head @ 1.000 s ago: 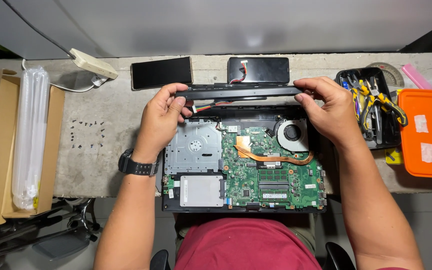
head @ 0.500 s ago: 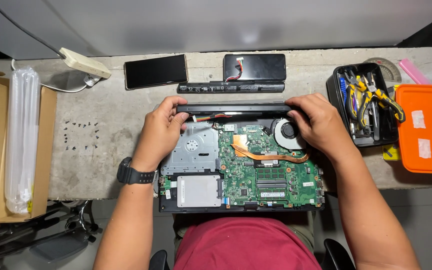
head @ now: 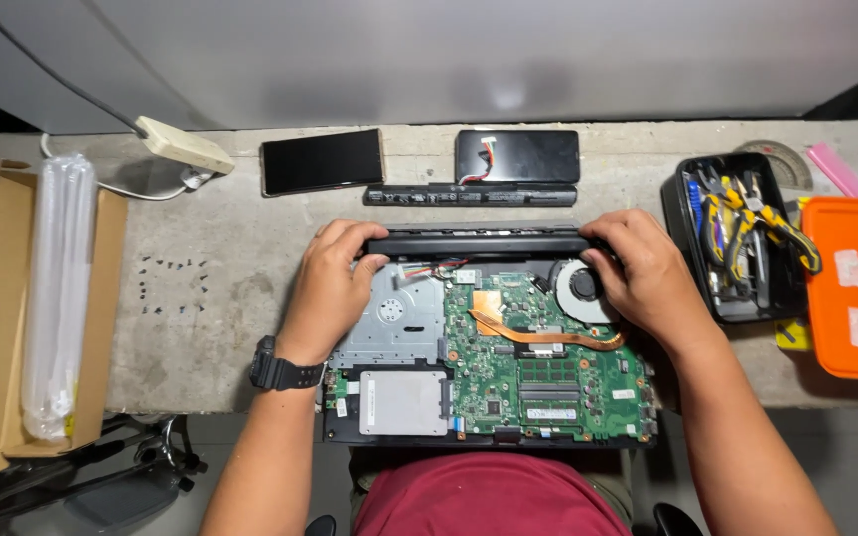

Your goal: The person removes an internal battery from a laptop, unpacks a replacement battery from bubble wrap, and attempts to install the new battery into the laptop chassis.

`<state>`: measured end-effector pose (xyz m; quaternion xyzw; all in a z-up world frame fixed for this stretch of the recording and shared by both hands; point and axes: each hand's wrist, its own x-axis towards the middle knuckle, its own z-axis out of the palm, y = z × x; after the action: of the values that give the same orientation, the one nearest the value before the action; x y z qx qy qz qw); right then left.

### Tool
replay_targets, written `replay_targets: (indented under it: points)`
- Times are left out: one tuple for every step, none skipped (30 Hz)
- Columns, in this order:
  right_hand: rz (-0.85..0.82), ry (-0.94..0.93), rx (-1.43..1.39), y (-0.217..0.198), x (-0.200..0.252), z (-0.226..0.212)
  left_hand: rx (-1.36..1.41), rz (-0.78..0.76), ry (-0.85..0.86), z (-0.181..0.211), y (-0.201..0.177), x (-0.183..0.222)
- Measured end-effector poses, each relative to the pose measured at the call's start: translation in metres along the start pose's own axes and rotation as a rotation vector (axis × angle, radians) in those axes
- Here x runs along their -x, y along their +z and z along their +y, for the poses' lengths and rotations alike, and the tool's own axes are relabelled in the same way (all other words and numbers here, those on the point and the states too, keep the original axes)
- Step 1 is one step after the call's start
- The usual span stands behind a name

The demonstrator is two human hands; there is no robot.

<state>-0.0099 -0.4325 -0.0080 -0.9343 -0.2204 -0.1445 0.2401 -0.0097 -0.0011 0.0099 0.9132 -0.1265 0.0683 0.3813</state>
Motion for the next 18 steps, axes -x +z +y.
replay_targets:
  points:
    - [0.000, -0.008, -0.008, 0.001, 0.000, 0.002, -0.008, 0.005, -0.006, -0.001, 0.001, 0.000]
    - [-0.004, -0.005, 0.000, 0.003, 0.000, 0.004, -0.004, -0.001, 0.002, -0.003, 0.001, 0.001]
    - [-0.007, -0.003, 0.008, 0.004, 0.001, 0.006, 0.000, -0.006, 0.012, -0.005, 0.003, 0.001]
    - [-0.007, -0.011, 0.001, 0.002, 0.000, 0.003, -0.008, -0.001, 0.006, -0.005, 0.004, 0.002]
    - [-0.042, -0.009, -0.034, -0.001, -0.001, 0.001, 0.005, 0.011, 0.029, -0.006, 0.005, 0.003]
    - [-0.078, -0.007, -0.069, -0.004, -0.002, -0.001, 0.017, 0.022, 0.053, -0.006, 0.006, 0.004]
    - [-0.077, -0.015, -0.074, -0.004, -0.003, -0.001, 0.011, 0.028, 0.049, -0.007, 0.006, 0.004]
    - [-0.079, -0.013, -0.072, -0.003, -0.003, 0.000, 0.018, 0.033, 0.044, -0.007, 0.006, 0.003]
    - [-0.080, -0.010, -0.068, -0.003, -0.004, 0.000, 0.026, 0.038, 0.040, -0.007, 0.006, 0.003]
    - [-0.079, -0.017, -0.073, -0.002, -0.006, 0.000, 0.020, 0.044, 0.038, -0.009, 0.006, 0.002]
    - [-0.087, -0.008, -0.062, -0.002, -0.006, 0.000, 0.005, 0.024, 0.035, -0.011, 0.006, 0.001]
    - [-0.096, 0.001, -0.052, -0.002, -0.006, -0.001, -0.010, 0.003, 0.032, -0.013, 0.007, 0.001]
    - [-0.097, -0.001, -0.055, -0.002, -0.007, -0.001, -0.013, 0.005, 0.029, -0.013, 0.006, 0.000]
    - [-0.108, 0.007, -0.045, -0.001, -0.008, 0.000, -0.026, -0.007, 0.018, -0.013, 0.006, -0.001]
    - [-0.118, 0.016, -0.033, -0.002, -0.009, 0.000, -0.038, -0.019, 0.008, -0.013, 0.006, -0.002]
    - [-0.119, 0.014, -0.034, -0.001, -0.009, 0.001, -0.039, -0.017, 0.007, -0.014, 0.006, -0.003]
    - [-0.131, 0.032, -0.028, 0.000, -0.009, 0.002, -0.046, -0.026, 0.003, -0.014, 0.006, -0.003]
    - [-0.144, 0.051, -0.021, 0.000, -0.009, 0.003, -0.053, -0.035, -0.001, -0.015, 0.006, -0.004]
